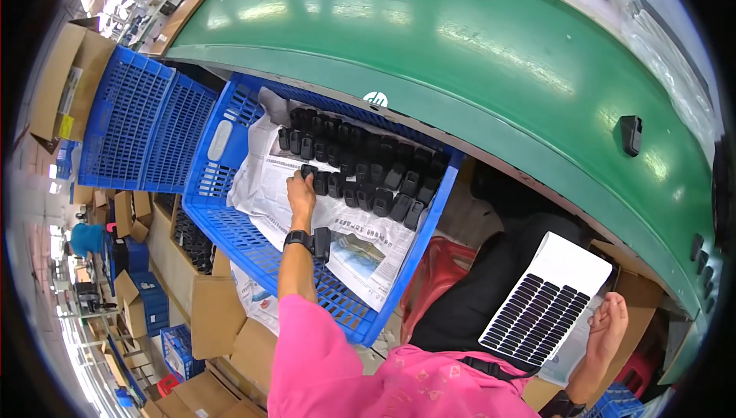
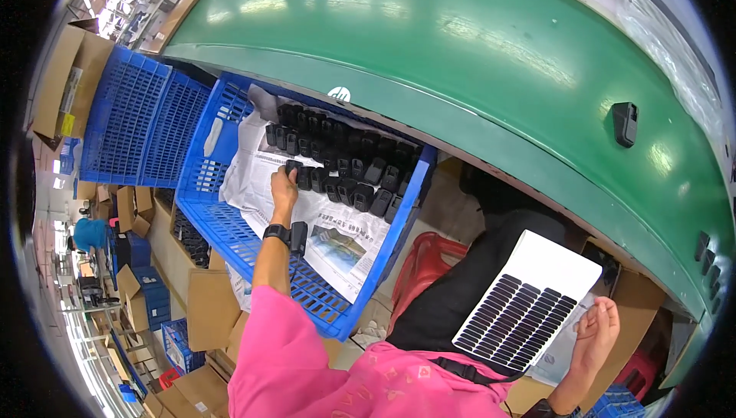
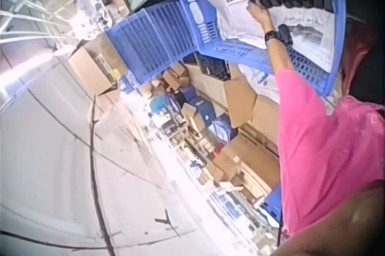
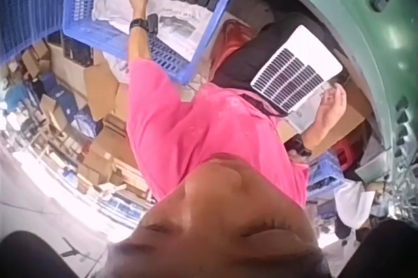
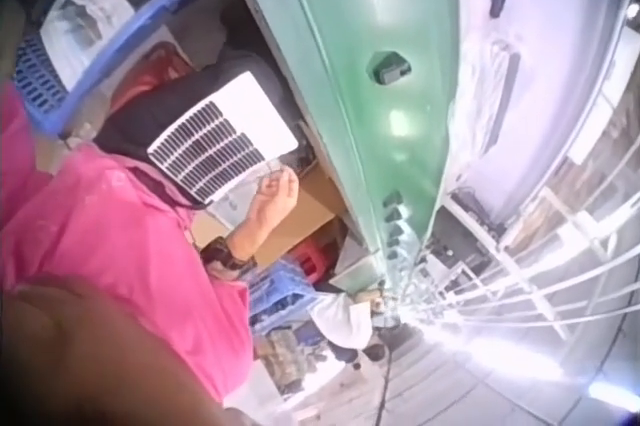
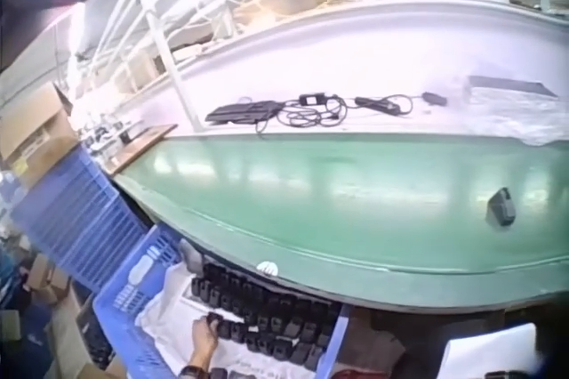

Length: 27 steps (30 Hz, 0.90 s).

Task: Applying small black labels to grey electronic components at an assembly line station.

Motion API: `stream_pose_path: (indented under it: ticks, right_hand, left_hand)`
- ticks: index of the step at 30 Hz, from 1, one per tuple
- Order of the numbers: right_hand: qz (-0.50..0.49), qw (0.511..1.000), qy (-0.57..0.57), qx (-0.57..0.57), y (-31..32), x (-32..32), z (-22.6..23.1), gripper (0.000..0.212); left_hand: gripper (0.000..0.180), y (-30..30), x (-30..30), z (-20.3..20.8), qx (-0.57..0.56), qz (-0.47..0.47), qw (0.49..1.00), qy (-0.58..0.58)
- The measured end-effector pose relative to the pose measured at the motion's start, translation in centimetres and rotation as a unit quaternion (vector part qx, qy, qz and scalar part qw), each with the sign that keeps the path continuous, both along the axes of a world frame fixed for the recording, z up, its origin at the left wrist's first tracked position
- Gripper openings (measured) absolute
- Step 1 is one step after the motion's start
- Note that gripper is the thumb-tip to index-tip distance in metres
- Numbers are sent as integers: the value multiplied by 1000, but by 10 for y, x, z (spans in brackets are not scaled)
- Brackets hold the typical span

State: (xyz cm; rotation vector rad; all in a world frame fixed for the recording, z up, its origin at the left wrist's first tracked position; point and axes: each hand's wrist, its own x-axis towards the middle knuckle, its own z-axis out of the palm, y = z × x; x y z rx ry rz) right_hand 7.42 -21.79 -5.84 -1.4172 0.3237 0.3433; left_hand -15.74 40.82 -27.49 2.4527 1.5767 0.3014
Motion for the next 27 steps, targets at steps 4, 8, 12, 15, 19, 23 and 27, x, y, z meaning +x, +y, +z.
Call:
stream_pose_path:
  ticks: [4,8,12,15,19,23,27]
  right_hand:
    - [-12,1000,16,-4,-4,-11,-8,12]
    - [10,1000,24,12,-1,-3,-18,11]
    - [0,1000,18,-17,-2,-1,-17,10]
    - [17,1000,20,-13,2,3,-21,10]
    - [27,999,21,-15,5,3,-20,10]
    - [13,999,24,-18,3,-1,-20,11]
    - [12,999,30,-22,1,-3,-24,11]
  left_hand:
    - [37,-1,-1,-9,-23,-40,999,-21]
    - [52,13,-42,-23,-30,-77,987,-140]
    - [72,-20,9,-9,-169,-26,962,-214]
    - [78,-20,-2,-2,-175,1,956,-234]
    - [80,-28,2,3,-190,-41,951,-241]
    - [74,-60,19,13,49,-95,992,-67]
    - [61,-72,20,20,35,-153,987,12]
